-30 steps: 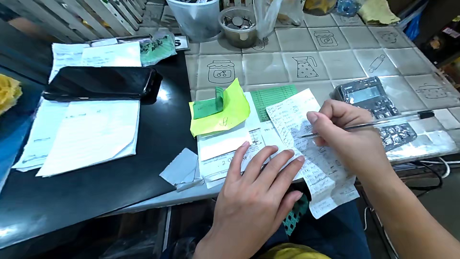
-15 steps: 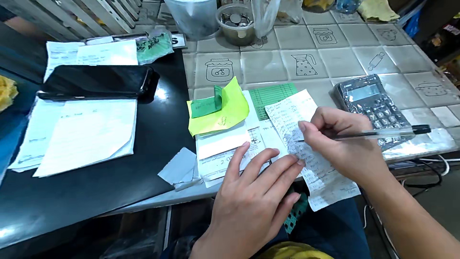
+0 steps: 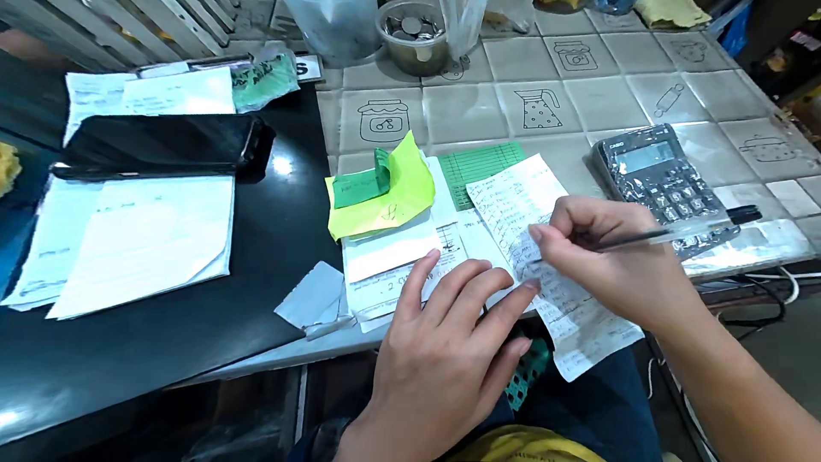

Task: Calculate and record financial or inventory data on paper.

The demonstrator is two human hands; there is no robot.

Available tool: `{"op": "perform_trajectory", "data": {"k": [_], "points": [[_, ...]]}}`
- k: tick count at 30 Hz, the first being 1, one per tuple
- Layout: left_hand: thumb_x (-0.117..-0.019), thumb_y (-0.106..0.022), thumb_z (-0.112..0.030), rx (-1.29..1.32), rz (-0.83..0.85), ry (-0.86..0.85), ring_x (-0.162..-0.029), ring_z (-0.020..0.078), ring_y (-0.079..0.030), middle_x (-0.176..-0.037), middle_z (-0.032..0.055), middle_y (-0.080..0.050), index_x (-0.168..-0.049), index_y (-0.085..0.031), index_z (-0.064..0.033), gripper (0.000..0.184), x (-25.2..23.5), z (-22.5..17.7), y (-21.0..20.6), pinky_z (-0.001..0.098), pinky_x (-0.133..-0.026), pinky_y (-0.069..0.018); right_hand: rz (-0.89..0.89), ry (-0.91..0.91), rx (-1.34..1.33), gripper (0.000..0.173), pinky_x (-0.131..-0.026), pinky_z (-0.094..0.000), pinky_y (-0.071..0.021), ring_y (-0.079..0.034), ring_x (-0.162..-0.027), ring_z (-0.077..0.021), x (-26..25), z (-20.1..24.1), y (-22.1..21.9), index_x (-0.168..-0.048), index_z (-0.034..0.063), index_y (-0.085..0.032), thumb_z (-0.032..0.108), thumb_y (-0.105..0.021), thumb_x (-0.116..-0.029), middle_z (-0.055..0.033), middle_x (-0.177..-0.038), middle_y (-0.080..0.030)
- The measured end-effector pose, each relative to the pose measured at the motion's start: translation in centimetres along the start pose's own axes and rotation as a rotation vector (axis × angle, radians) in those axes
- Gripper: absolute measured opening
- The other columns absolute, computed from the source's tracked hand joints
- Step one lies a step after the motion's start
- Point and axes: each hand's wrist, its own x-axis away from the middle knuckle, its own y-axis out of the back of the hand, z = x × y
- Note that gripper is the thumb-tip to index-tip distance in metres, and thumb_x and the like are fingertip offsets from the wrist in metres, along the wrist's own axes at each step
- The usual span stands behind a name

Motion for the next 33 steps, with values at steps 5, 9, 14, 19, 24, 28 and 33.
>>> {"op": "perform_trajectory", "data": {"k": [5, 9, 14, 19, 24, 28, 33], "points": [[-0.1019, -0.05, -0.051, 0.03, 0.02, -0.003, -0.137, 0.0172, -0.05, -0.133, -0.0059, -0.064, -0.133, -0.066, -0.039, 0.038, 0.0, 0.1, 0.3, 0.0574, -0.121, -0.0256, -0.05, -0.043, -0.092, 0.025, -0.044, -0.0146, -0.0388, -0.051, -0.05, 0.0006, -1.6, -1.0, 0.3, -0.075, 0.0158, -0.059, 0.017, -0.06, -0.1002, 0.0079, -0.06, -0.054], [-0.101, -0.05, -0.052, -0.017, 0.031, 0.01, -0.137, 0.0196, -0.051, -0.137, -0.0039, -0.063, -0.136, -0.066, -0.0336, 0.042, -0.2, 0.0, 0.1, 0.0586, -0.12, -0.0256, -0.043, -0.033, -0.128, 0.025, -0.044, -0.0143, -0.0422, -0.053, -0.052, 0.0003, -1.8, -0.5, 0.6, -0.076, 0.0157, -0.059, 0.016, -0.06, -0.1004, 0.0074, -0.061, -0.055], [-0.1018, -0.049, -0.051, -0.048, 0.032, 0.015, -0.14, 0.0196, -0.048, -0.141, -0.0036, -0.061, -0.14, -0.064, -0.0302, 0.046, -0.2, -0.1, 0.0, 0.0575, -0.121, -0.0246, -0.052, -0.011, -0.136, 0.025, -0.043, -0.0152, -0.0393, -0.052, -0.05, -0.0003, -1.2, -1.0, 0.1, -0.074, 0.0151, -0.06, 0.015, -0.061, -0.0986, 0.0071, -0.059, -0.055], [-0.1015, -0.05, -0.05, -0.033, 0.029, 0.007, -0.139, 0.0196, -0.049, -0.141, -0.0042, -0.061, -0.138, -0.065, -0.0296, 0.045, -0.2, -0.1, 0.0, 0.0574, -0.121, -0.0255, -0.01, 0.01, -0.156, 0.025, -0.043, -0.015, -0.0399, -0.052, -0.05, -0.0019, -1.0, -0.8, -0.5, -0.074, 0.0121, -0.06, 0.014, -0.063, -0.0989, 0.0046, -0.059, -0.055], [-0.1015, -0.05, -0.05, -0.035, 0.029, 0.006, -0.139, 0.0201, -0.049, -0.141, -0.0035, -0.061, -0.139, -0.064, -0.029, 0.045, -0.1, -0.1, 0.0, 0.058, -0.121, -0.0247, -0.073, 0.065, 0.002, 0.025, -0.041, -0.0147, -0.0355, -0.048, -0.048, -0.0003, -1.1, -0.5, 0.0, -0.074, 0.0124, -0.058, 0.012, -0.063, -0.0982, 0.0053, -0.059, -0.052], [-0.1012, -0.051, -0.05, -0.042, 0.028, 0.007, -0.138, 0.0202, -0.05, -0.14, -0.004, -0.062, -0.137, -0.065, -0.0297, 0.044, -0.2, -0.1, 0.0, 0.0576, -0.12, -0.0264, -0.033, 0.032, -0.102, 0.024, -0.043, -0.0157, -0.0407, -0.052, -0.05, -0.0015, -0.6, -0.7, -0.4, -0.074, 0.0124, -0.061, 0.013, -0.063, -0.0981, 0.0051, -0.06, -0.055], [-0.1012, -0.051, -0.05, -0.042, 0.03, 0.006, -0.139, 0.0201, -0.049, -0.141, -0.0037, -0.061, -0.136, -0.066, -0.0286, 0.044, -0.2, -0.1, 0.0, 0.0575, -0.121, -0.025, -0.002, 0.037, -0.094, 0.022, -0.044, -0.0154, -0.0444, -0.056, -0.052, -0.0015, -0.4, -0.6, -0.7, -0.076, 0.0119, -0.062, 0.014, -0.065, -0.098, 0.0048, -0.062, -0.058]]}}
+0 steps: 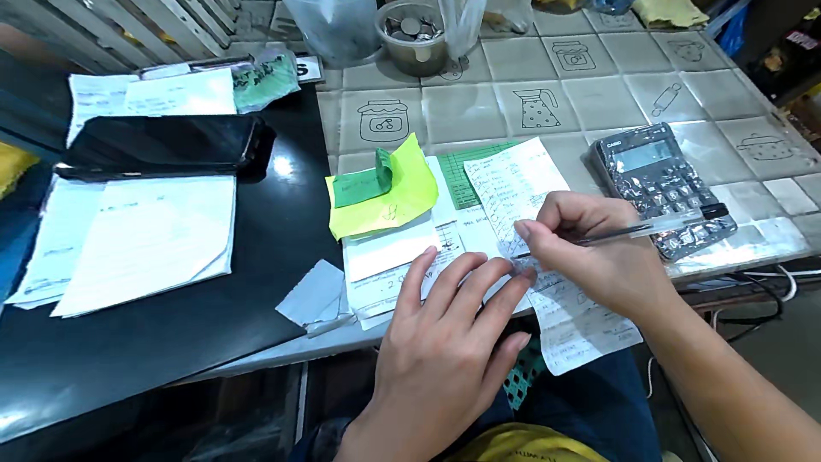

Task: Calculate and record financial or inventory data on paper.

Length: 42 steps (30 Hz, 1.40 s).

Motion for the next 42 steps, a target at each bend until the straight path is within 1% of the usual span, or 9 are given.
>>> {"op": "perform_trajectory", "data": {"k": [5, 9, 11, 15, 21, 26, 35, 39, 42], "points": [[-0.101, -0.051, -0.05, 0.017, -0.001, -0.006, -0.139, 0.0192, -0.049, -0.14, -0.005, -0.061, -0.137, -0.066, -0.0291, 0.044, 0.0, 0.0, 0.0, 0.0576, -0.121, -0.0248, -0.011, -0.025, 0.009, 0.025, -0.042, -0.0151, -0.0396, -0.052, -0.05, -0.0015, -0.1, -0.1, 0.1, -0.073, 0.0132, -0.059, 0.014, -0.063, -0.0979, 0.005, -0.059, -0.054], [-0.1031, -0.05, -0.045, 0.077, 0.008, -0.059, -0.141, 0.0175, -0.047, -0.142, -0.0126, -0.061, -0.135, -0.066, -0.0362, 0.037, 0.2, 0.3, 0.2, 0.0599, -0.121, -0.0224, -0.005, -0.001, -0.106, 0.022, -0.046, -0.0142, -0.0467, -0.057, -0.053, 0.0001, -0.6, -0.4, 0.5, -0.078, 0.0106, -0.064, 0.015, -0.065, -0.1, 0.0058, -0.062, -0.06], [-0.1039, -0.048, -0.044, 0.087, 0.016, -0.075, -0.142, 0.0176, -0.046, -0.142, -0.0137, -0.062, -0.136, -0.065, -0.0356, 0.038, 0.3, 0.3, 0.2, 0.0609, -0.121, -0.0213, -0.058, -0.014, -0.213, 0.023, -0.05, -0.0143, -0.049, -0.057, -0.055, 0.0012, -1.1, -0.7, 1.3, -0.078, 0.0126, -0.063, 0.014, -0.062, -0.1011, 0.0079, -0.064, -0.061], [-0.1045, -0.045, -0.049, 0.022, 0.009, -0.048, -0.142, 0.0179, -0.047, -0.144, -0.0112, -0.06, -0.139, -0.064, -0.0315, 0.043, 0.2, 0.2, 0.0, 0.0604, -0.122, -0.0219, -0.21, -0.056, -0.333, 0.029, -0.047, -0.0138, -0.0445, -0.054, -0.052, 0.0, -1.7, -0.5, 2.8, -0.075, 0.0154, -0.06, 0.014, -0.057, -0.1038, 0.0063, -0.064, -0.061], [-0.1038, -0.046, -0.05, -0.019, 0.008, -0.029, -0.142, 0.0197, -0.047, -0.147, -0.0086, -0.058, -0.143, -0.062, -0.0275, 0.048, 0.0, 0.0, -0.3, 0.0605, -0.12, -0.0236, -0.114, -0.062, -0.236, 0.023, -0.05, -0.0154, -0.0504, -0.058, -0.054, -0.0014, -0.9, -0.2, 1.5, -0.078, 0.0129, -0.063, 0.014, -0.061, -0.1015, 0.0057, -0.064, -0.061], [-0.1038, -0.047, -0.048, 0.034, 0.0, -0.041, -0.141, 0.0162, -0.048, -0.143, -0.0125, -0.061, -0.137, -0.066, -0.0299, 0.043, 0.3, 0.2, -0.1, 0.0579, -0.122, -0.0228, -0.054, -0.044, -0.122, 0.025, -0.044, -0.0141, -0.043, -0.054, -0.05, -0.0021, -0.4, -0.5, 0.6, -0.077, 0.0108, -0.061, 0.015, -0.063, -0.101, 0.0038, -0.061, -0.058], [-0.1038, -0.048, -0.047, 0.042, -0.008, -0.034, -0.14, 0.0162, -0.049, -0.141, -0.0124, -0.062, -0.135, -0.067, -0.0302, 0.04, 0.2, 0.2, -0.1, 0.0577, -0.121, -0.0239, -0.01, 0.01, 0.02, 0.022, -0.044, -0.0152, -0.0446, -0.057, -0.052, -0.0007, -0.3, -0.3, 0.1, -0.078, 0.0117, -0.064, 0.018, -0.065, -0.0993, 0.0053, -0.061, -0.059], [-0.1037, -0.048, -0.047, 0.04, -0.003, -0.034, -0.14, 0.0161, -0.049, -0.142, -0.0128, -0.062, -0.136, -0.067, -0.0302, 0.041, 0.2, 0.2, 0.0, 0.0574, -0.121, -0.0241, -0.077, 0.071, 0.12, 0.022, -0.043, -0.0141, -0.038, -0.05, -0.051, 0.0009, -0.4, -0.2, 0.2, -0.077, 0.0112, -0.061, 0.014, -0.063, -0.0986, 0.006, -0.06, -0.054], [-0.1036, -0.048, -0.046, 0.044, -0.009, -0.03, -0.139, 0.0159, -0.049, -0.141, -0.0129, -0.063, -0.135, -0.068, -0.0303, 0.04, 0.2, 0.2, -0.1, 0.0574, -0.121, -0.024, -0.021, 0.028, 0.047, 0.022, -0.043, -0.0148, -0.0441, -0.056, -0.052, -0.0002, 0.0, 0.0, 0.1, -0.077, 0.0127, -0.063, 0.016, -0.065, -0.0985, 0.0061, -0.061, -0.058]]}}
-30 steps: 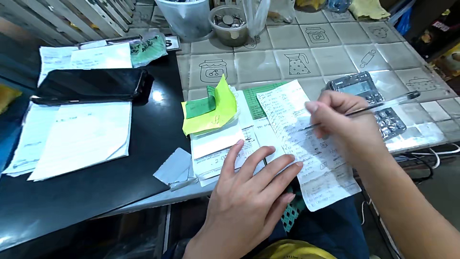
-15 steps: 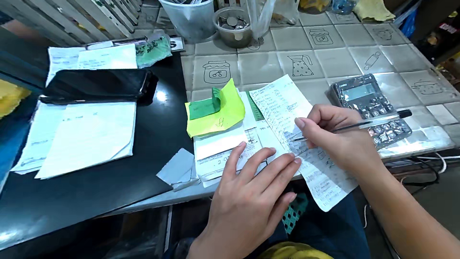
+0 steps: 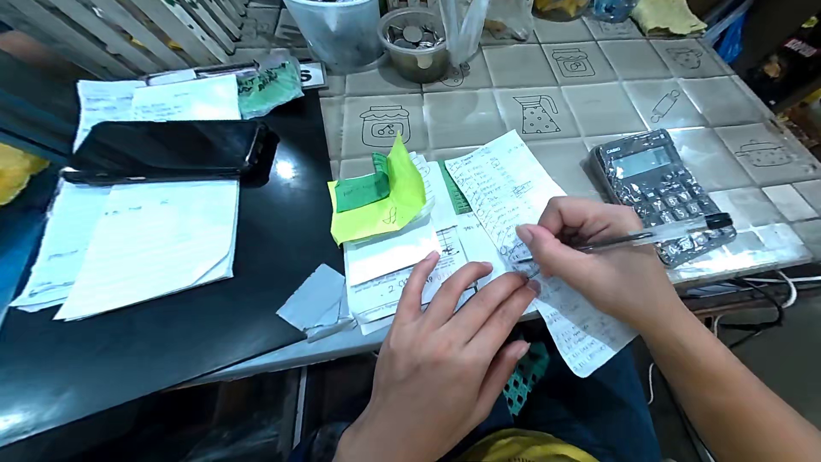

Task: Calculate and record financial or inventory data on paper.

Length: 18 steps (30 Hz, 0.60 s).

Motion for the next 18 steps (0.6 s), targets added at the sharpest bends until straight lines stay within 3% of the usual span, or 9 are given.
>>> {"op": "perform_trajectory", "data": {"k": [2, 5, 10, 14, 18], "points": [[-0.1035, -0.049, -0.046, -0.001, 0.003, 0.001, -0.139, 0.0162, -0.049, -0.141, -0.0126, -0.063, -0.134, -0.068, -0.0303, 0.04, 0.0, 0.0, 0.0, 0.0574, -0.121, -0.0243, 0.015, 0.007, 0.01, 0.022, -0.043, -0.0147, -0.0442, -0.056, -0.052, 0.0002, 0.0, 0.0, 0.1, -0.077, 0.0125, -0.063, 0.016, -0.065, -0.0984, 0.0063, -0.062, -0.059], [-0.1032, -0.05, -0.045, 0.003, 0.012, -0.003, -0.139, 0.0162, -0.05, -0.141, -0.0122, -0.062, -0.135, -0.067, -0.0296, 0.04, -0.1, 0.0, 0.0, 0.0574, -0.121, -0.0244, -0.051, 0.043, 0.128, 0.022, -0.042, -0.0142, -0.0367, -0.049, -0.05, 0.0015, -0.4, 0.0, 0.5, -0.076, 0.0121, -0.06, 0.014, -0.064, -0.0981, 0.0064, -0.06, -0.054], [-0.1031, -0.05, -0.046, -0.002, 0.005, -0.002, -0.139, 0.0164, -0.05, -0.141, -0.0125, -0.062, -0.134, -0.067, -0.0317, 0.038, -0.1, 0.0, 0.0, 0.0573, -0.121, -0.0246, 0.03, -0.026, -0.011, 0.023, -0.043, -0.0146, -0.0439, -0.055, -0.051, -0.0003, 0.1, 0.3, 0.5, -0.075, 0.013, -0.061, 0.014, -0.064, -0.0975, 0.0059, -0.061, -0.057], [-0.1032, -0.049, -0.046, 0.004, 0.009, -0.001, -0.138, 0.0169, -0.05, -0.14, -0.0106, -0.063, -0.134, -0.068, -0.0309, 0.039, -0.1, 0.0, 0.1, 0.057, -0.121, -0.0247, -0.044, 0.028, 0.121, 0.023, -0.042, -0.0142, -0.0359, -0.049, -0.049, 0.0015, 0.0, 0.2, 0.7, -0.075, 0.0127, -0.059, 0.013, -0.063, -0.0974, 0.0069, -0.059, -0.053], [-0.1033, -0.049, -0.046, 0.002, 0.008, 0.001, -0.138, 0.0173, -0.05, -0.138, -0.0088, -0.063, -0.134, -0.067, -0.0313, 0.039, -0.1, 0.0, 0.1, 0.0566, -0.121, -0.0254, -0.089, -0.057, -0.105, 0.023, -0.046, -0.0133, -0.0438, -0.054, -0.052, 0.0007, -0.6, 0.0, 1.6, -0.078, 0.014, -0.06, 0.014, -0.06, -0.1016, 0.0076, -0.063, -0.057]]}}
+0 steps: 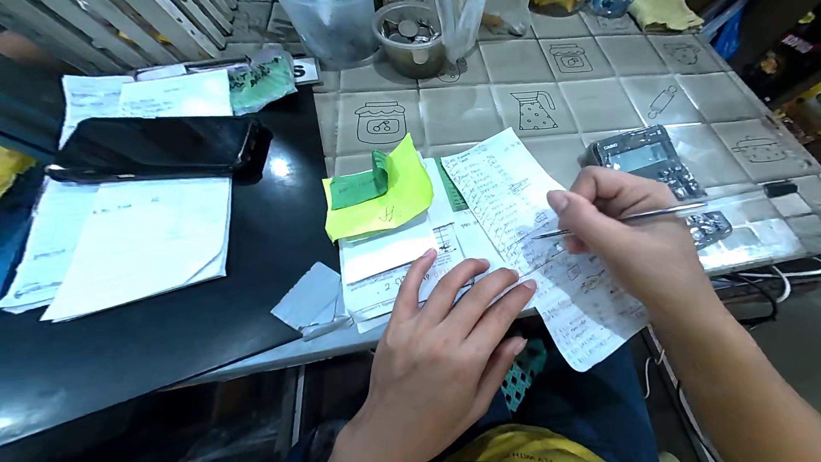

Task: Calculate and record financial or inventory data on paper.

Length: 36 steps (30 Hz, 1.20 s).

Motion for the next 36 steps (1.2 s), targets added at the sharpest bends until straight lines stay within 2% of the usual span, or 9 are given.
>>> {"op": "perform_trajectory", "data": {"k": [4, 7, 9, 12, 15, 22, 27, 31, 36], "points": [[-0.1031, -0.049, -0.046, -0.009, -0.004, 0.002, -0.139, 0.0178, -0.05, -0.14, -0.0082, -0.063, -0.134, -0.068, -0.0323, 0.039, 0.0, 0.0, -0.1, 0.0571, -0.121, -0.0248, -0.069, -0.071, -0.277, 0.031, -0.044, -0.0168, -0.046, -0.053, -0.049, -0.0032, 0.0, -0.7, 0.2, -0.08, 0.0154, -0.058, 0.022, -0.049, -0.1084, 0.0044, -0.065, -0.059], [-0.103, -0.049, -0.047, -0.02, 0.023, 0.007, -0.144, 0.0196, -0.046, -0.147, -0.008, -0.058, -0.135, -0.067, -0.0341, 0.039, -0.1, -0.1, 0.1, 0.058, -0.122, -0.0242, -0.161, -0.07, -0.333, 0.036, -0.045, -0.0171, -0.0449, -0.052, -0.051, -0.0035, 0.1, -0.6, 0.2, -0.079, 0.0171, -0.058, 0.026, -0.043, -0.1106, 0.0052, -0.067, -0.058], [-0.103, -0.05, -0.047, -0.01, 0.033, 0.007, -0.146, 0.0217, -0.043, -0.15, -0.0071, -0.057, -0.135, -0.067, -0.0345, 0.038, -0.1, -0.1, 0.1, 0.0593, -0.122, -0.0237, -0.164, -0.031, -0.27, 0.034, -0.046, -0.016, -0.044, -0.051, -0.051, -0.0029, 0.4, -0.3, 0.2, -0.079, 0.0164, -0.058, 0.025, -0.046, -0.11, 0.0056, -0.065, -0.057], [-0.1035, -0.049, -0.047, 0.0, 0.037, 0.008, -0.146, 0.023, -0.043, -0.15, -0.0055, -0.057, -0.135, -0.066, -0.0381, 0.037, -0.1, -0.1, 0.2, 0.0609, -0.121, -0.0238, -0.023, 0.021, -0.13, 0.026, -0.046, -0.0143, -0.0489, -0.056, -0.052, -0.0003, 0.9, -0.1, -0.1, -0.077, 0.0141, -0.06, 0.016, -0.06, -0.1031, 0.0074, -0.064, -0.057], [-0.1036, -0.049, -0.047, 0.0, 0.039, 0.007, -0.145, 0.0232, -0.044, -0.15, -0.0031, -0.057, -0.134, -0.067, -0.0399, 0.036, -0.2, -0.1, 0.2, 0.0606, -0.121, -0.0244, 0.056, 0.021, -0.029, 0.023, -0.043, -0.0128, -0.0428, -0.053, -0.05, 0.0007, 1.3, -0.3, -0.7, -0.075, 0.0121, -0.061, 0.012, -0.065, -0.098, 0.0064, -0.061, -0.057], [-0.1035, -0.049, -0.047, -0.002, 0.045, 0.013, -0.146, 0.0228, -0.044, -0.15, -0.0032, -0.056, -0.132, -0.067, -0.0399, 0.035, -0.2, -0.1, 0.3, 0.0609, -0.121, -0.0242, 0.108, 0.081, 0.072, 0.021, -0.044, -0.0132, -0.0439, -0.056, -0.052, 0.0012, 1.4, -0.6, -0.9, -0.077, 0.0114, -0.064, 0.015, -0.067, -0.097, 0.0064, -0.062, -0.059], [-0.1032, -0.05, -0.047, 0.0, 0.04, 0.012, -0.145, 0.0228, -0.045, -0.149, -0.0026, -0.057, -0.134, -0.067, -0.04, 0.036, -0.2, -0.1, 0.3, 0.0608, -0.121, -0.0245, 0.124, 0.077, 0.086, 0.023, -0.043, -0.0126, -0.0408, -0.053, -0.051, 0.002, 1.2, -0.6, -0.8, -0.074, 0.0131, -0.059, 0.013, -0.065, -0.0965, 0.0071, -0.06, -0.056], [-0.1029, -0.05, -0.048, -0.007, 0.042, 0.017, -0.146, 0.0225, -0.044, -0.15, -0.0028, -0.056, -0.134, -0.067, -0.0376, 0.037, -0.1, -0.1, 0.2, 0.0601, -0.122, -0.0238, 0.145, 0.062, 0.011, 0.021, -0.047, -0.0131, -0.0465, -0.057, -0.055, 0.0007, 0.8, -0.5, -0.8, -0.08, 0.0105, -0.064, 0.017, -0.065, -0.0996, 0.0062, -0.064, -0.059], [-0.1037, -0.047, -0.046, -0.021, 0.055, -0.036, -0.149, 0.0203, -0.038, -0.153, -0.0134, -0.052, -0.143, -0.059, -0.0382, 0.042, 0.0, -0.1, 0.0, 0.062, -0.122, -0.0197, 0.029, -0.056, -0.136, 0.024, -0.055, -0.0186, -0.0529, -0.06, -0.059, -0.0031, -1.5, -1.3, -0.6, -0.085, 0.013, -0.062, 0.021, -0.055, -0.1063, 0.006, -0.07, -0.062]]}}
